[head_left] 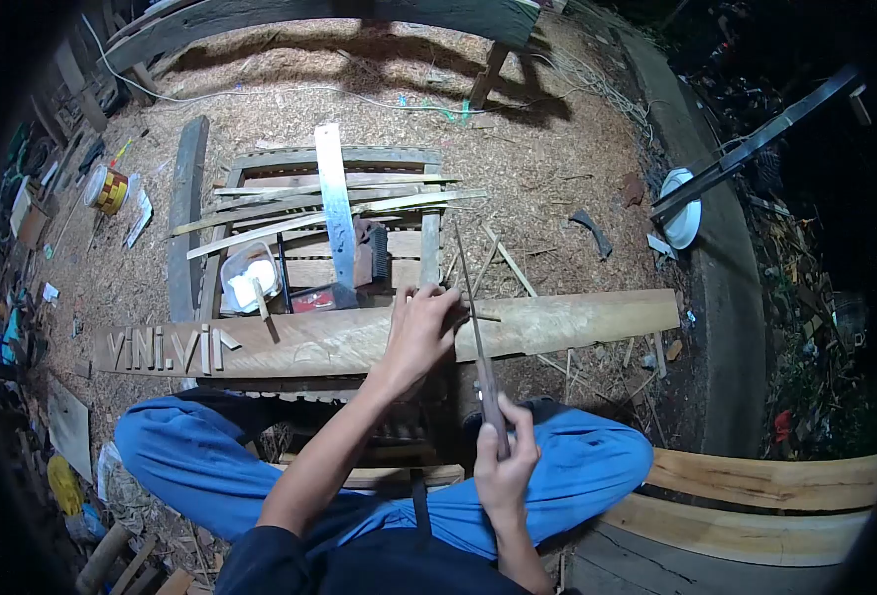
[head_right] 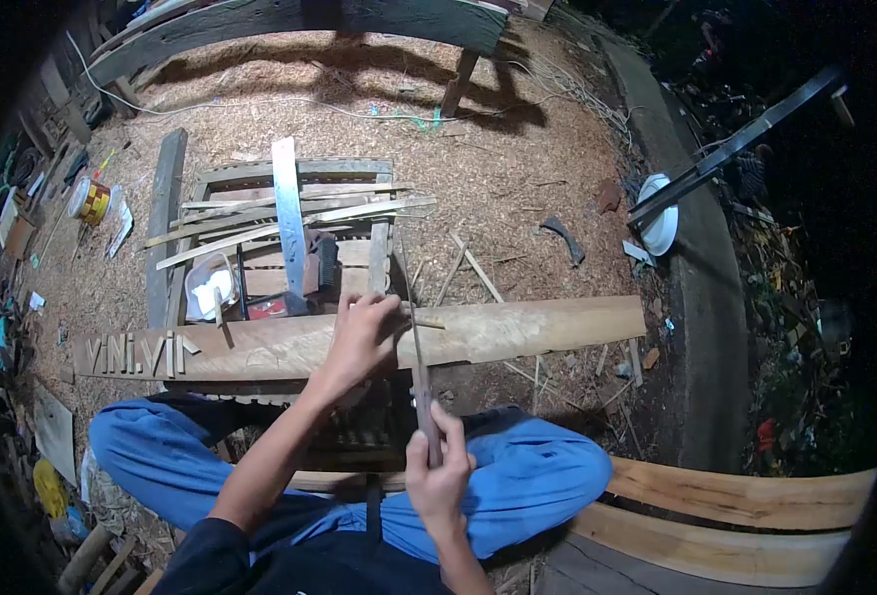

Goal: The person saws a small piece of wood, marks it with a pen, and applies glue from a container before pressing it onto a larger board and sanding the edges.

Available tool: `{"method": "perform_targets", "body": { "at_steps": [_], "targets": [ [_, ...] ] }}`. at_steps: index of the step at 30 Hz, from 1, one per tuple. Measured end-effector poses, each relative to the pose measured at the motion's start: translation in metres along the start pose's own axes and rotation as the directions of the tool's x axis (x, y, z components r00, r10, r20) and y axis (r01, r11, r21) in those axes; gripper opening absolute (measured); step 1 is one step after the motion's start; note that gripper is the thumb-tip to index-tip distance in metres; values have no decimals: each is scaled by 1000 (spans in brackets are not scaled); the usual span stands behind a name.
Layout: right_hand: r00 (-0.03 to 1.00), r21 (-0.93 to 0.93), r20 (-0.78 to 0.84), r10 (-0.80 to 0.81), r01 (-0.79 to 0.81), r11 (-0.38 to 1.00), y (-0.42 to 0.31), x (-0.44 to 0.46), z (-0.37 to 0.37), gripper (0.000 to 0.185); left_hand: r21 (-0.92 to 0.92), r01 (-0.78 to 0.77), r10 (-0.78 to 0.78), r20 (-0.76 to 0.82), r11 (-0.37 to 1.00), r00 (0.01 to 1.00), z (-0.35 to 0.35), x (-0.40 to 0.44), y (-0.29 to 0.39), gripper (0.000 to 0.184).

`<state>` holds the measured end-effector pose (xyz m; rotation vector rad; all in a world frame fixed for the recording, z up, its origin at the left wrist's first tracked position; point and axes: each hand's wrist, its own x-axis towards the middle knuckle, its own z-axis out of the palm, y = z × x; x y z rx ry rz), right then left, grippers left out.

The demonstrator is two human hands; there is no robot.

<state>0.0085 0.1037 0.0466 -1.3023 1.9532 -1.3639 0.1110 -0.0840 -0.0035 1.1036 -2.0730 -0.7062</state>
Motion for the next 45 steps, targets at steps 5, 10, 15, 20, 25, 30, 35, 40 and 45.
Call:
{"method": "perform_targets", "body": {
  "at_steps": [5, 10, 15, 20, 25, 30, 35, 40, 45],
  "targets": [
    [990, 102, 33, 134, -137, 985, -3, 13, -2, 34, -5, 0, 0, -16, 1000, 1000, 0, -2, -3, 22],
    [999, 63, 12, 46, -47, 997, -2, 20, 5, 34, -21, -4, 3, -57, 1000, 998, 2, -3, 1, 18],
    [999, 33, 2, -38, 38, 999, 4, 4, -8, 35, 5, -17, 17, -19, 1000, 1000, 0, 0, -2, 16],
    [991, 140, 24, 128, -130, 982, 22, -1, -14, 35, 27, -3, 4, -31, 1000, 1000, 1, 0, -2, 16],
    [978, 369, -65, 197, -160, 916, 16, -2, -33, 39, -8, 19, -19, -18, 1000, 1000, -1, -3, 1, 14],
    [986, 291, 24, 166, -166, 942, 20, 12, -17, 37, -73, 36, -36, 3, 997, 999, -10, -1, 7, 18],
    [986, 252, 49, 158, -165, 954, 17, 22, 0, 36, -14, 29, -29, 2, 999, 1000, -5, -4, 0, 24],
    [992, 213, 35, 119, -123, 969, 20, 28, 1, 35, -11, -25, 25, -43, 1000, 999, -1, -5, -2, 32],
    [986, 168, 82, 144, -157, 973, 20, 23, -10, 35, 11, -22, 22, 31, 1000, 999, -4, -4, -3, 32]
  ]
}}
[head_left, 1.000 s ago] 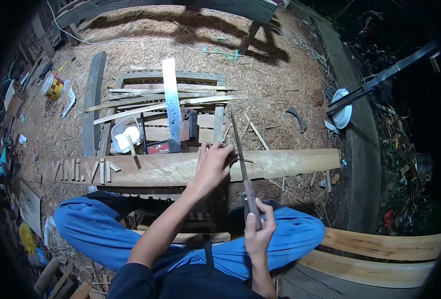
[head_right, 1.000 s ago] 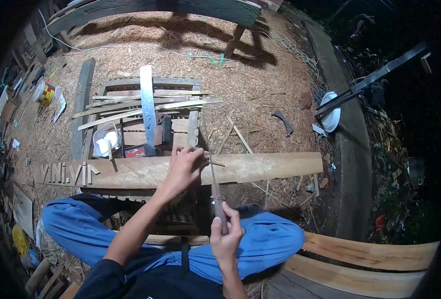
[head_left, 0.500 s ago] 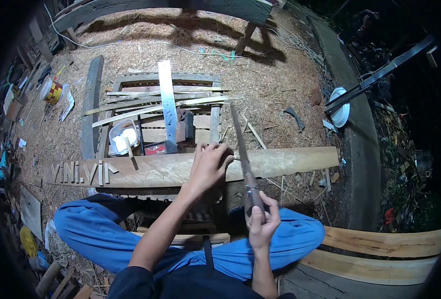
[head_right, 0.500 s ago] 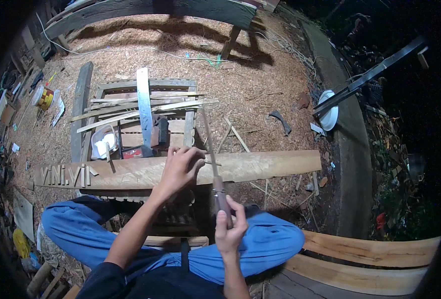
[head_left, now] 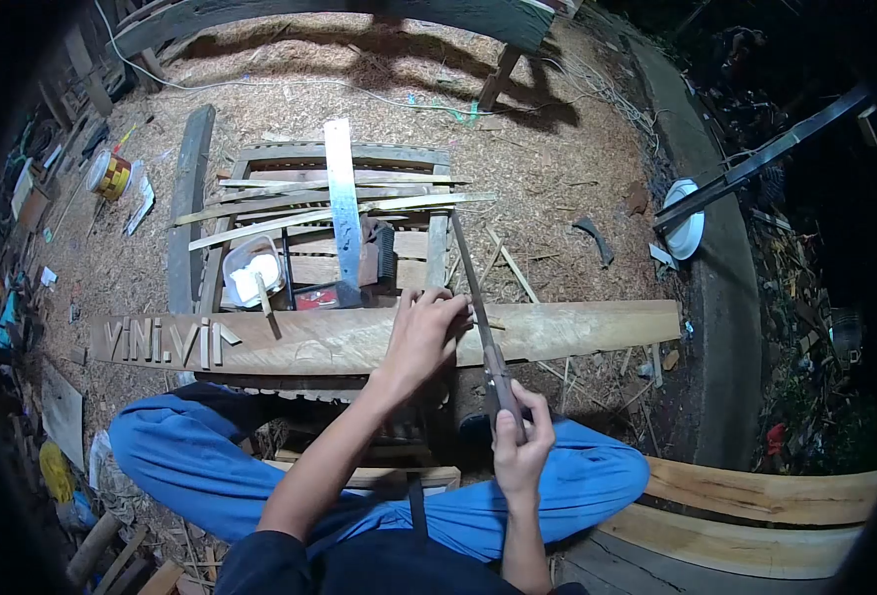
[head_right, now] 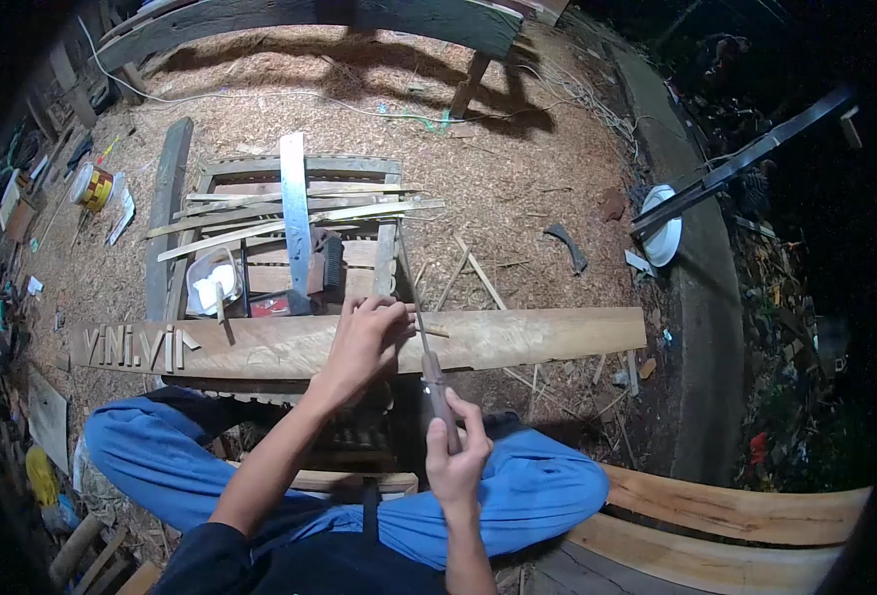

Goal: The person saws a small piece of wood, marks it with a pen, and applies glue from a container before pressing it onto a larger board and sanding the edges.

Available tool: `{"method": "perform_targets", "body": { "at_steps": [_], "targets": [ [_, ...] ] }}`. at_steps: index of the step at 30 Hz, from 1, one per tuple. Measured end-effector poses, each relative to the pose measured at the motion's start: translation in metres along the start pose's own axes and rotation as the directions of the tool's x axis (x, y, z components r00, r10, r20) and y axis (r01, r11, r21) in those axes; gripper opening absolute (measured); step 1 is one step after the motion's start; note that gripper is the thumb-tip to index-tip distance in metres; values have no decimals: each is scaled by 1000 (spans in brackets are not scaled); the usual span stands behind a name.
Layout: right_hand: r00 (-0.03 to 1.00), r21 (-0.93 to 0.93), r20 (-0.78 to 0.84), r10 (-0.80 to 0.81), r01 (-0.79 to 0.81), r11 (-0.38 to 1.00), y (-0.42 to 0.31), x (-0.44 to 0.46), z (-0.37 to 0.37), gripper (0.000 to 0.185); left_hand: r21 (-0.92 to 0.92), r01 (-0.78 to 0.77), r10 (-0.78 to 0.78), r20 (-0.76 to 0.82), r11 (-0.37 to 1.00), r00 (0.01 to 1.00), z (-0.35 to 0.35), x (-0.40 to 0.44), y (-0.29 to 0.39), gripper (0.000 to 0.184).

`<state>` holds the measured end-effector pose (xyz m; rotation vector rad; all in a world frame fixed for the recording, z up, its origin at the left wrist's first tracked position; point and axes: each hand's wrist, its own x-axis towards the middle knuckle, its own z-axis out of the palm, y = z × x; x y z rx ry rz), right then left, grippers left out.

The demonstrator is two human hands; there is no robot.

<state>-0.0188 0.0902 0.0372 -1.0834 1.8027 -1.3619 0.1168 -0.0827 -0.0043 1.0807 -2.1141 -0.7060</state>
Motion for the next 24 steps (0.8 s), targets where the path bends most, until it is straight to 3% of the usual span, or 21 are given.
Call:
{"method": "perform_targets", "body": {
  "at_steps": [9, 12, 16, 24],
  "targets": [
    [1000, 36, -12, -16, 17, 999, -3, -2, 7, 35, 1, -15, 15, -27, 1000, 1000, -1, -1, 5, 33],
    [998, -1, 31, 47, -47, 999, -5, -7, 1, 34, 37, -31, 33, -45, 999, 998, 0, -1, 4, 32],
    [998, 43, -48, 49, -47, 998, -6, -2, 21, 35, 26, -37, 38, -29, 999, 999, 2, -1, 1, 24],
    [986, -44, -112, -121, 117, 992, -6, -5, 30, 36, 0, -37, 37, -39, 999, 999, -2, -1, 9, 17]
  ]
}}
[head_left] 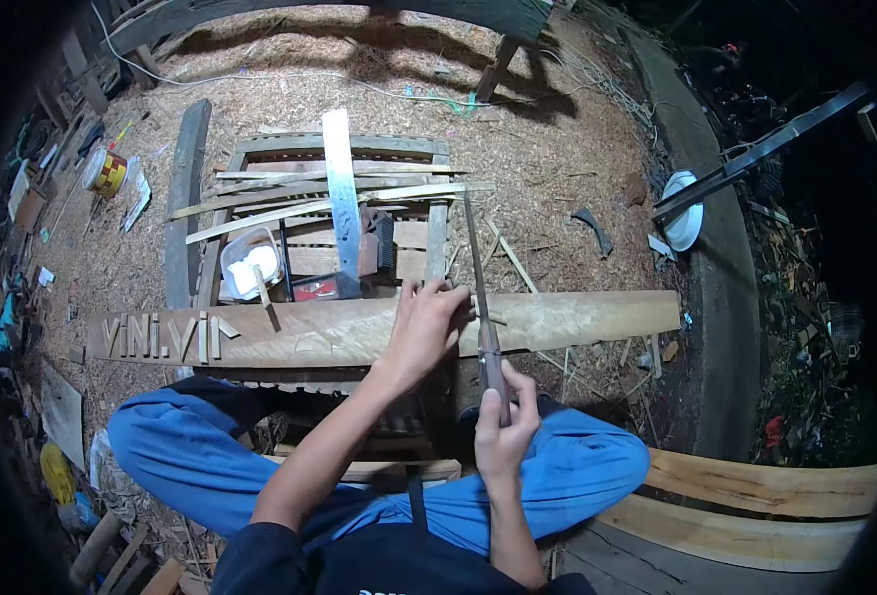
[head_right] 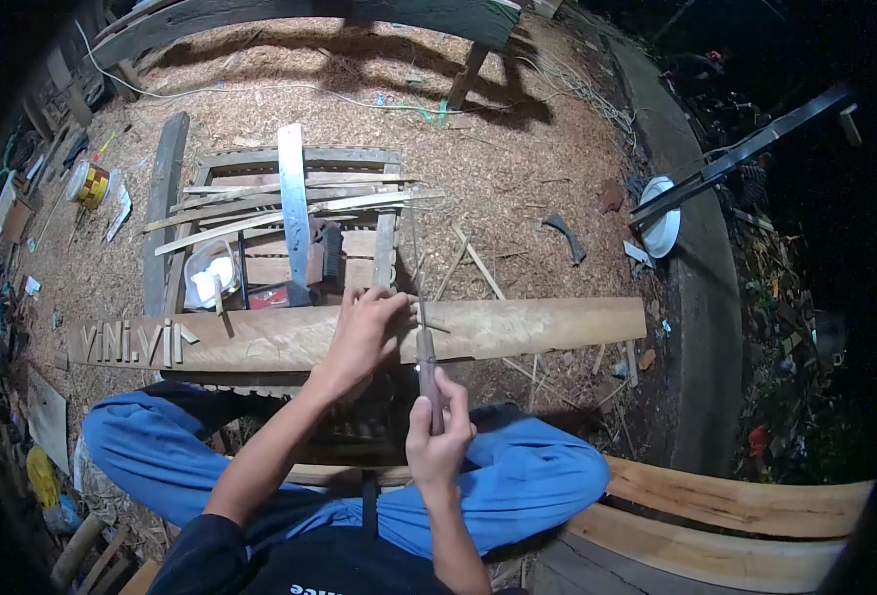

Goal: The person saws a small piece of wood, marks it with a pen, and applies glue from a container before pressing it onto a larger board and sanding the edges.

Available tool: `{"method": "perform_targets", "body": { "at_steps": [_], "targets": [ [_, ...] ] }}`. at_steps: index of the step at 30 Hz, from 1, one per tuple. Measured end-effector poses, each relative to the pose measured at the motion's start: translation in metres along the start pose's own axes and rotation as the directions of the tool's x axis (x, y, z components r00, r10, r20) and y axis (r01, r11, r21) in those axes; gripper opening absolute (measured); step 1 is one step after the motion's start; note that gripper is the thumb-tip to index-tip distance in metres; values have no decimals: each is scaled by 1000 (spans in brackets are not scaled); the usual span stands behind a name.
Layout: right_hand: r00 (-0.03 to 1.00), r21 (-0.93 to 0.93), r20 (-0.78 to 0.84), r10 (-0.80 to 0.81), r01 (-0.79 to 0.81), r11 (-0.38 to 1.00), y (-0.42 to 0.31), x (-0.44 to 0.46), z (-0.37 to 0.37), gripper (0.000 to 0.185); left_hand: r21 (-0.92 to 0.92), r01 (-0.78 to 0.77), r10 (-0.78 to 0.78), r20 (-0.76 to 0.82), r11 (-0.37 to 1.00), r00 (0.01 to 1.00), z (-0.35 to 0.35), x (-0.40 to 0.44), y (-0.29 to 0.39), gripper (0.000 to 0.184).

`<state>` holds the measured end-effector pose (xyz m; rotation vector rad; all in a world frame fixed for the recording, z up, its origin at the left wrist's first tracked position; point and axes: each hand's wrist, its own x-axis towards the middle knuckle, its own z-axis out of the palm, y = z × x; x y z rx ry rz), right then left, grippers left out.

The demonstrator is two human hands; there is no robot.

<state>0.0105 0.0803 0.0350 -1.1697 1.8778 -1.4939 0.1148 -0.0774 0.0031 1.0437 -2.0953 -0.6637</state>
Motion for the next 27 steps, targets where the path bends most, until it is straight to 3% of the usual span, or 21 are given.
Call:
{"method": "perform_targets", "body": {
  "at_steps": [2, 3, 7, 10, 12, 15, 17, 18, 19, 22, 25, 27],
  "targets": [
    [981, 106, 56, 188, -193, 975, 0, -13, -11, 36, -1, -19, 19, -78, 1000, 997, 5, 1, -5, 15],
    [996, 49, 34, 86, -87, 995, -1, -18, -17, 36, 10, 33, -34, 14, 999, 999, 6, 2, -8, 26],
    [996, 19, 32, 88, -89, 996, 4, -3, -5, 37, 15, 66, -67, 41, 998, 997, 2, 3, -4, 21],
    [987, 72, 46, 156, -159, 985, -2, -25, -13, 37, 12, 20, -20, -3, 1000, 1000, 7, 1, -8, 18],
    [998, 96, 3, 64, -64, 993, -2, -27, -15, 37, 3, 24, -24, 16, 1000, 1000, 6, 5, -9, 18],
    [987, -48, 80, 141, -138, 989, -17, -12, -21, 36, 27, 8, -7, -8, 1000, 1000, 7, 5, -11, 17],
    [987, -8, 65, 149, -149, 989, -9, -16, -26, 35, 17, 21, -21, 11, 1000, 1000, 5, 3, -8, 17],
    [988, 42, 47, 144, -146, 988, -2, -17, -27, 35, 16, 24, -24, 23, 1000, 999, 3, 5, -8, 17],
    [997, -26, 51, 56, -54, 998, 14, -26, -34, 35, 21, 25, -25, 7, 999, 1000, 3, 7, -10, 17],
    [996, 46, 37, 84, -86, 995, -5, -14, -18, 35, 14, 37, -37, -3, 999, 999, 8, 4, -12, 18],
    [996, 3, 66, 61, -61, 998, -1, -5, -15, 33, 17, 25, -25, 43, 1000, 999, 6, 3, -13, 18],
    [995, 12, 86, 54, -56, 998, -4, -15, -26, 32, 15, 53, -53, -20, 998, 998, 9, 2, -11, 29]
  ]
}}
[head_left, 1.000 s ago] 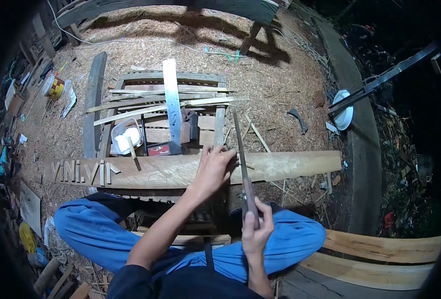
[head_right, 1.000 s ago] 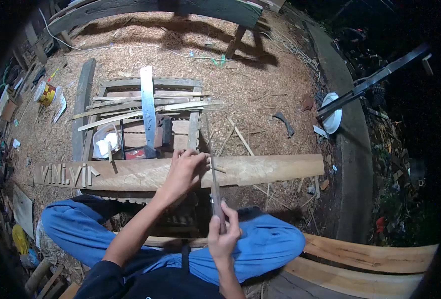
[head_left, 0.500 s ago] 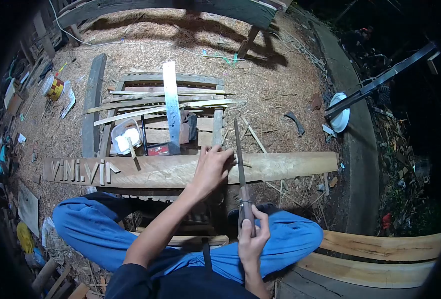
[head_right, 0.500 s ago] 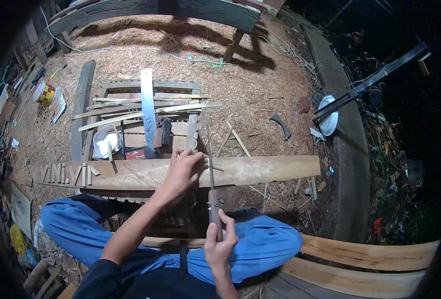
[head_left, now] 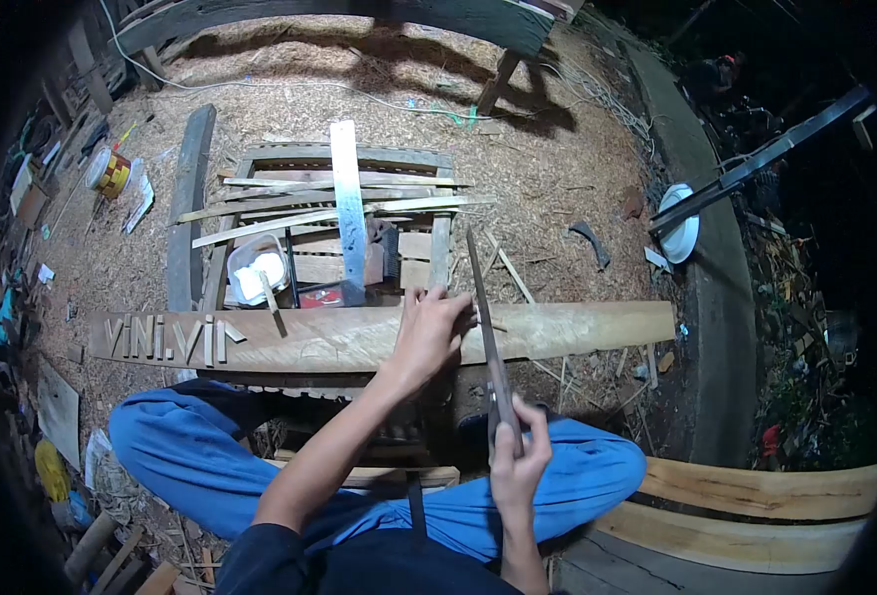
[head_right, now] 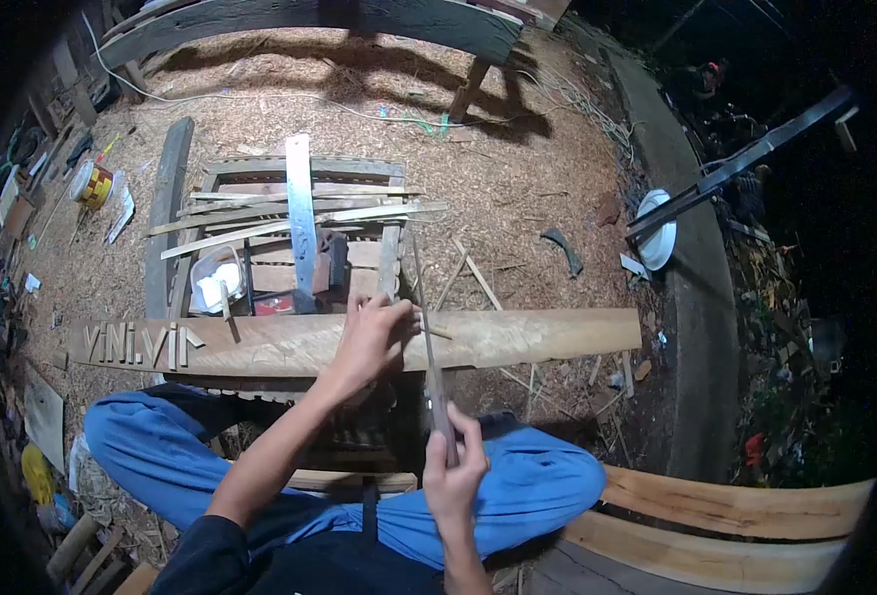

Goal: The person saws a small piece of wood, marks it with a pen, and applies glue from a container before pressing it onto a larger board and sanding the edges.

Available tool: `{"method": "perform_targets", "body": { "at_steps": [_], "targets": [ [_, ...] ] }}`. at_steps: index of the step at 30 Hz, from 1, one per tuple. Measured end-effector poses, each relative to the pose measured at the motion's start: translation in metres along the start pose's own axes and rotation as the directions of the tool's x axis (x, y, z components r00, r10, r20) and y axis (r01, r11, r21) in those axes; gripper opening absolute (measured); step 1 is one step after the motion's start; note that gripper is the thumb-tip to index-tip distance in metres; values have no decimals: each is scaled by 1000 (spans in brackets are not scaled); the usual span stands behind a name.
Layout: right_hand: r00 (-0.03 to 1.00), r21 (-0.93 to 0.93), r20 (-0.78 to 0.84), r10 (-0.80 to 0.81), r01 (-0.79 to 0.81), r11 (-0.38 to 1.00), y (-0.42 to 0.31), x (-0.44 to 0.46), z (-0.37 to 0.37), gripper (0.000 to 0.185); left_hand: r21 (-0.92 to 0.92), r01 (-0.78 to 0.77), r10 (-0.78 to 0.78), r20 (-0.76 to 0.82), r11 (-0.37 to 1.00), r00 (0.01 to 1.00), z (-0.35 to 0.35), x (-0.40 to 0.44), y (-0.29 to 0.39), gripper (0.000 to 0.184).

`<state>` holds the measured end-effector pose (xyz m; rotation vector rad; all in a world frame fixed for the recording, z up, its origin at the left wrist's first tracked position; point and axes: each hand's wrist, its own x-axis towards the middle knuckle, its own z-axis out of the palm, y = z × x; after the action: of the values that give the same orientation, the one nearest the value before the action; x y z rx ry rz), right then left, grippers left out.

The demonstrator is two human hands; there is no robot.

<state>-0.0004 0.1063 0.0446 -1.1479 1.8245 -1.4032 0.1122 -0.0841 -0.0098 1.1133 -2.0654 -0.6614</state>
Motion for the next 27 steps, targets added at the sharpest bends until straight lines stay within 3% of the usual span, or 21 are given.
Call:
{"method": "perform_targets", "body": {
  "at_steps": [3, 4, 7, 11, 12, 15, 20, 21, 27],
  "targets": [
    [997, 20, -76, 2, 0, 1000, -2, 4, 11, 34, -31, -26, 27, 12, 999, 1000, 4, 0, 0, 29],
    [999, -73, -42, -22, 18, 997, -7, 17, 16, 35, -27, 1, 0, 45, 1000, 999, 5, 0, -3, 29],
    [994, 39, -32, 100, -98, 994, -1, 3, 4, 34, 13, -4, 4, 39, 1000, 999, -8, 2, 6, 19],
    [996, 37, -28, 86, -85, 996, -8, 10, 9, 34, -22, -33, 34, 34, 999, 999, 1, 1, -3, 21],
    [997, -17, -49, -65, 64, 998, 3, 25, 18, 34, -20, -33, 34, 34, 999, 999, 2, -1, 0, 21],
    [996, 42, -31, 89, -88, 995, 3, 38, 21, 34, -24, -20, 20, 24, 1000, 1000, -4, -1, 5, 20],
    [991, 174, -130, -26, 49, 984, 15, 41, 15, 38, -88, -46, 45, -13, 995, 999, -5, -5, 1, 20],
    [993, 196, -115, 26, -3, 981, 6, 43, 14, 37, -126, -56, 49, -55, 990, 997, -5, -7, 1, 20],
    [980, 105, -142, -137, 152, 983, 10, 65, 23, 39, -102, -86, 77, -93, 991, 993, -38, -8, -13, 17]
  ]
}}
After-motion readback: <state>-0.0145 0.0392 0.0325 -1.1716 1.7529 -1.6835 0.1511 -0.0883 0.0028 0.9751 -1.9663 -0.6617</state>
